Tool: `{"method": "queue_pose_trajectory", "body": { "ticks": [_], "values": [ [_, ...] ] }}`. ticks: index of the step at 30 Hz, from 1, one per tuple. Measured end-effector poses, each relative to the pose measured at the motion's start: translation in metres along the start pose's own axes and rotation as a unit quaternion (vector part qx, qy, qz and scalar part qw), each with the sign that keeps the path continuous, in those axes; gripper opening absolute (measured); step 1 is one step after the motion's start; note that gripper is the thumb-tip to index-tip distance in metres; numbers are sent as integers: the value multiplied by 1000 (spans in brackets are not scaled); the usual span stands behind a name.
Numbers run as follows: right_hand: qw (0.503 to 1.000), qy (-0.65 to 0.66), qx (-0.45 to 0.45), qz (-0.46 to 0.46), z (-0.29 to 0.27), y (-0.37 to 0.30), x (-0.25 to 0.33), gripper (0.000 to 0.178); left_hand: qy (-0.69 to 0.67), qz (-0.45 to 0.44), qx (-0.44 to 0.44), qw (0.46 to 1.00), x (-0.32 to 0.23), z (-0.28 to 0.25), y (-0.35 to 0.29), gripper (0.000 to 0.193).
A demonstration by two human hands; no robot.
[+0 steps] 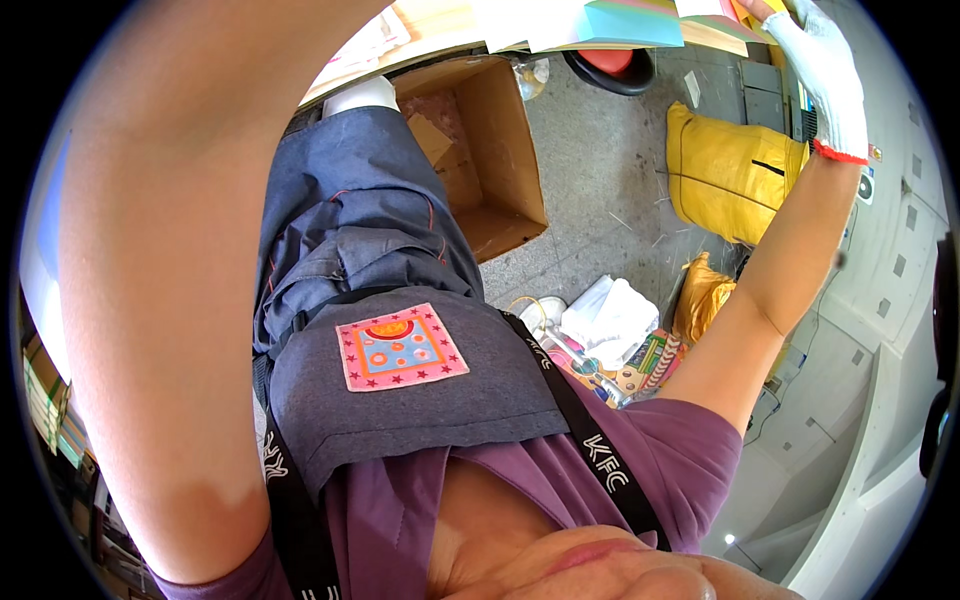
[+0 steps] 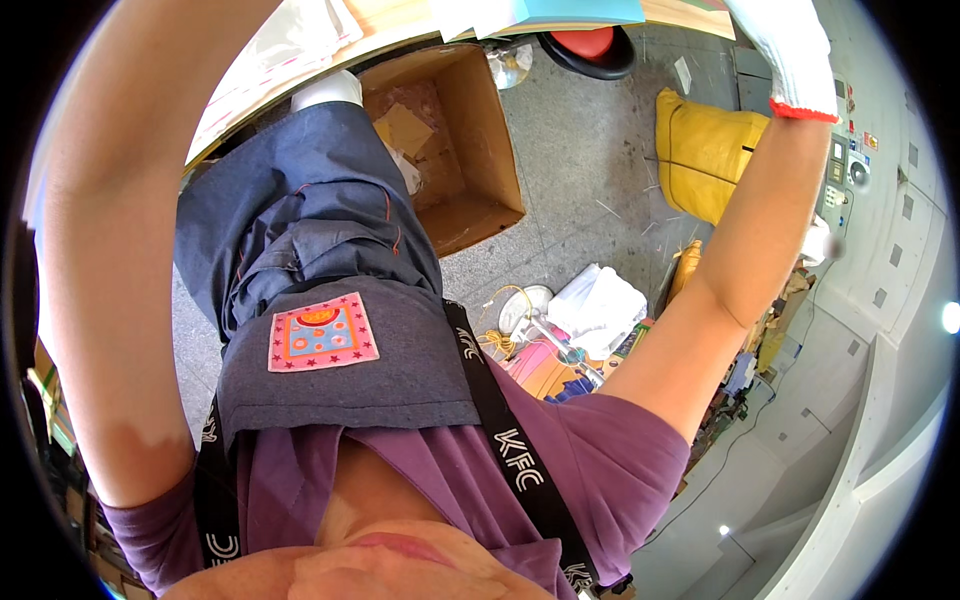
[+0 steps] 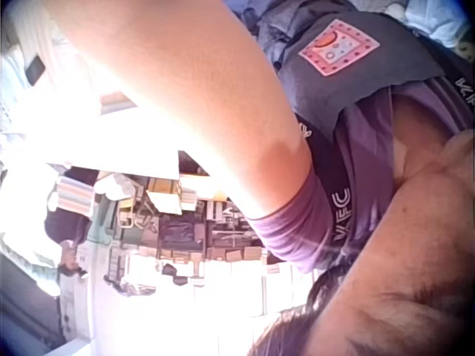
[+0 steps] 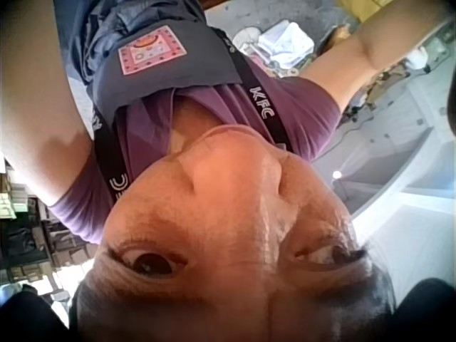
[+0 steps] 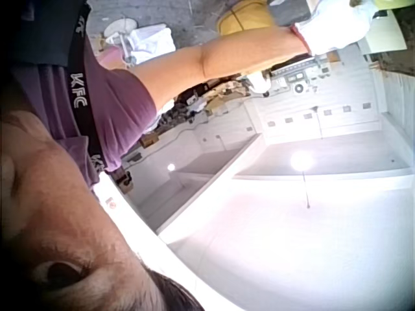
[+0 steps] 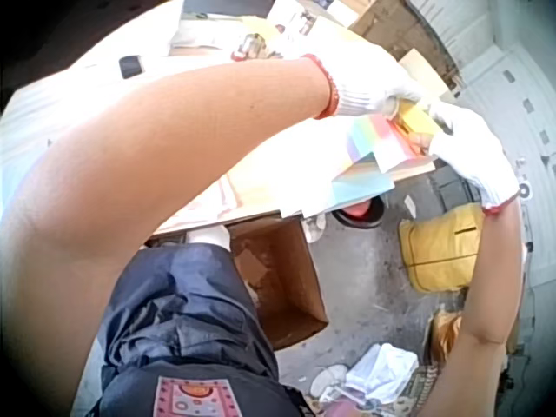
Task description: The person places sheets of colored paper into clear plastic bags. They pick up a sheet, insert it into a bag, and then place the bag on a stack. The person handles multiple colors including blue, purple, yellow, and pink.
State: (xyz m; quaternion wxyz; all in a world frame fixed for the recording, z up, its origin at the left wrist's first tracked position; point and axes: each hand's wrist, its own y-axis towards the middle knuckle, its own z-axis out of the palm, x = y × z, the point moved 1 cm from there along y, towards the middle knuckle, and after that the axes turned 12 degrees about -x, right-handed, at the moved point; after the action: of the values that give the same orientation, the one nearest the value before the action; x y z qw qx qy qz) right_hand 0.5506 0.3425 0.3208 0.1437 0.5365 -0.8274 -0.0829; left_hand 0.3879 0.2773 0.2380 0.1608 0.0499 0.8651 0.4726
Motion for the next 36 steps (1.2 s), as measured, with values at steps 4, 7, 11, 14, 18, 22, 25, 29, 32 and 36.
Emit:
{"method": "queue_pose_trajectory", "body": {
  "ticks": [4,7,11,14,18,22,25,29,32,36],
  "values": [
    [994,-75,-22,-75,-1,-2,1,30,-43,-97,29,994,-6,-2,5,27],
    [989,-117,-24,-85,-3,-2,4,32,-78,-137,38,987,-6,-2,7,28],
    [949,-266,-99,-139,7,-15,7,47,-37,-21,-21,999,-4,-1,-2,31],
    [935,-310,-149,-90,15,-19,19,57,12,-24,23,999,-8,-4,4,36],
    [913,-278,-242,-175,21,-23,-11,58,62,7,3,998,-1,-5,4,37],
    [912,-190,-302,-204,21,-25,-44,56,108,39,53,992,-20,-34,7,41],
    [942,-169,-276,-84,12,-21,-22,49,73,42,29,996,-23,-45,6,51],
    [936,-98,-303,-148,-3,-13,-30,43,199,-63,-12,978,-41,-30,20,37],
    [960,54,-269,-52,-22,-14,-47,39,217,-28,-37,975,-36,-22,18,25],
    [839,475,-179,196,-18,4,-97,36,206,-90,-117,967,-29,-33,20,25]
  ]
}}
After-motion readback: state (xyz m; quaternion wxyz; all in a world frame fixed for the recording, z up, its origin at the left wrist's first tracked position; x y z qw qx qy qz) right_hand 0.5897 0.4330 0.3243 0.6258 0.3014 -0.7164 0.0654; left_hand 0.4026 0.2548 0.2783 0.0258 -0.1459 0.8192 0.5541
